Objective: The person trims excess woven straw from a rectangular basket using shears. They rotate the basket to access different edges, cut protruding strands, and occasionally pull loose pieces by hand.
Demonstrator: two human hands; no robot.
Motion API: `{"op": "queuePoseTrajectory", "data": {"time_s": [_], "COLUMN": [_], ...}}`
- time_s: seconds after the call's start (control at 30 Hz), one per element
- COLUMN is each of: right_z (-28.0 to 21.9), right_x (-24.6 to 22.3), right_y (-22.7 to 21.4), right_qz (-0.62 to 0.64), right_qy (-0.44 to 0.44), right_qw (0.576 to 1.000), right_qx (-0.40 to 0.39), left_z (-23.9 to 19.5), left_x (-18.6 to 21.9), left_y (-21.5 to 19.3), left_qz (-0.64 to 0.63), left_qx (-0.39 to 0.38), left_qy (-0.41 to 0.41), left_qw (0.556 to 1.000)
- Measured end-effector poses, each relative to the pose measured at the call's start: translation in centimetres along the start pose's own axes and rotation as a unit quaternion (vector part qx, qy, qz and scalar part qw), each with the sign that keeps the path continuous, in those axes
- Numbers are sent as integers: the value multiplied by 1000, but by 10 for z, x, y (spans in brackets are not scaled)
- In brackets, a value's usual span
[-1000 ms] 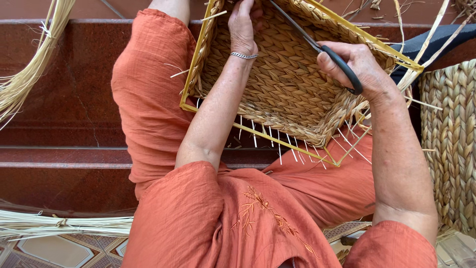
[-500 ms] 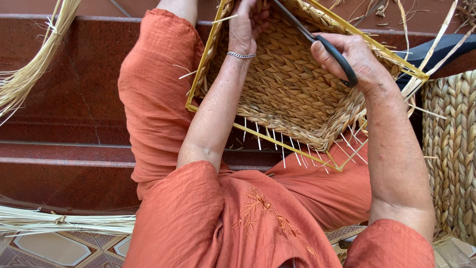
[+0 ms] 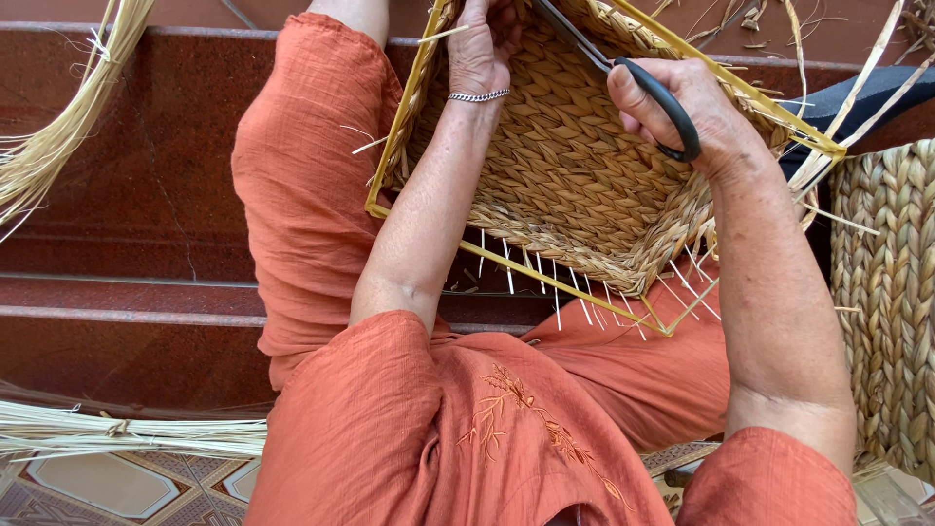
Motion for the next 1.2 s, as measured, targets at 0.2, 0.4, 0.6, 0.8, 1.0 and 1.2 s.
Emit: {"op": "queuePoseTrajectory", "data": {"time_s": [0.2,0.4,0.6,0.8,1.0,1.2], "right_z": [0,-7,5,10,8,18], "right_x": [1,0,0,5,6,7], "right_y": [3,-1,4,15,14,19], "right_qz": [15,-4,52,35,17,-14], "right_qy": [24,12,29,-9,-50,-54], "right_qw": [1000,1000,998,999,998,998], "right_qx": [5,9,12,17,17,10], "left_z": [-17,-22,-25,-25,-19,-21], "left_x": [2,6,10,7,1,2], "left_y": [3,4,6,6,6,3], "left_qz": [11,30,71,67,54,53], "left_qx": [-20,-4,1,-1,14,10], "left_qy": [-11,-12,25,34,23,13], "left_qw": [1000,999,997,997,998,998]}}
Point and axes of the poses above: each hand's wrist, its own z-axis towards the middle knuckle, its own y-axis out of the palm, x = y × z, the point moved 3 cm from there along z, towards the middle knuckle, and after that the axes turned 2 degrees about y, right-handed, at the moved point
